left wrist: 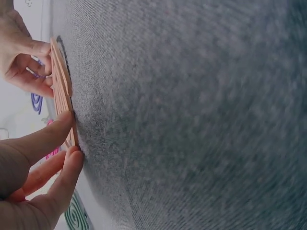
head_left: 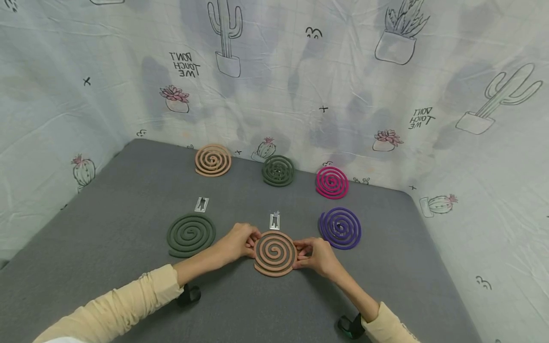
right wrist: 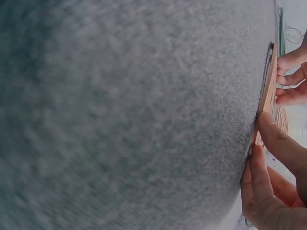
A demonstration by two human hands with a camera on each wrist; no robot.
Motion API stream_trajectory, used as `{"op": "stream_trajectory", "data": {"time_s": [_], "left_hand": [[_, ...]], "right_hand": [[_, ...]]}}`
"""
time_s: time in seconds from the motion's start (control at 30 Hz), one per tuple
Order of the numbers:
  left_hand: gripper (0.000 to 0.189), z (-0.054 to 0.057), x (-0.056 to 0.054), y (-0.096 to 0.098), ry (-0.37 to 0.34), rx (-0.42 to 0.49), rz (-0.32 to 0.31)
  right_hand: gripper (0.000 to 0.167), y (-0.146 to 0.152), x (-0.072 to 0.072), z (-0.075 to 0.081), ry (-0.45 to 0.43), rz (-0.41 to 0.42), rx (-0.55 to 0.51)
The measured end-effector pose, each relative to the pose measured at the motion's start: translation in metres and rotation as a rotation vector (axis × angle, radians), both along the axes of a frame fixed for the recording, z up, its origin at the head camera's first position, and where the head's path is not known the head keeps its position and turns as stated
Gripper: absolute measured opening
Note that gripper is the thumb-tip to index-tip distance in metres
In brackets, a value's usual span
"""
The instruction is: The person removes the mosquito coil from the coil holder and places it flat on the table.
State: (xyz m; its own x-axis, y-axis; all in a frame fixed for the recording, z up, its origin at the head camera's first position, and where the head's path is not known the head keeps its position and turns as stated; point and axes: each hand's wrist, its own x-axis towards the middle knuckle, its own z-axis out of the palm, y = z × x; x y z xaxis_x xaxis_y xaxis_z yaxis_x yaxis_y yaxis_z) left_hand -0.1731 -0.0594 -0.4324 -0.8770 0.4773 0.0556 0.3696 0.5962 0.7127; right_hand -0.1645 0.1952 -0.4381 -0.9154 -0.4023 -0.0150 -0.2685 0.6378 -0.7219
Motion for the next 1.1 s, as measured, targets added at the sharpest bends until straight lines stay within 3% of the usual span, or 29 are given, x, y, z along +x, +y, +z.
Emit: {"op": "stream_trajectory", "data": {"time_s": [0.23,0.4,0.57,0.73,0.93,1.1], "left_hand": [[0.037,-0.003,0.006,0.002,0.058,0.046,0.073],[0.037,-0.005,0.006,0.007,0.057,0.268,0.081],[0.036,-0.004,0.003,0.024,0.031,0.42,0.067],[0.034,-0.002,0.0,0.044,0.018,0.477,0.054],[0.032,0.0,-0.007,0.069,0.016,0.488,0.013],[0.033,0.005,-0.015,0.09,0.018,0.506,-0.013]], "right_hand": [[0.05,0.017,0.004,-0.001,-0.043,0.005,-0.136],[0.052,0.037,0.006,0.002,-0.079,0.028,-0.298],[0.051,0.055,0.008,0.002,-0.027,0.026,-0.434],[0.047,0.07,0.009,0.002,0.041,0.023,-0.485],[0.043,0.086,0.01,0.002,0.092,-0.03,-0.502],[0.042,0.102,0.009,-0.002,0.124,-0.052,-0.579]]}}
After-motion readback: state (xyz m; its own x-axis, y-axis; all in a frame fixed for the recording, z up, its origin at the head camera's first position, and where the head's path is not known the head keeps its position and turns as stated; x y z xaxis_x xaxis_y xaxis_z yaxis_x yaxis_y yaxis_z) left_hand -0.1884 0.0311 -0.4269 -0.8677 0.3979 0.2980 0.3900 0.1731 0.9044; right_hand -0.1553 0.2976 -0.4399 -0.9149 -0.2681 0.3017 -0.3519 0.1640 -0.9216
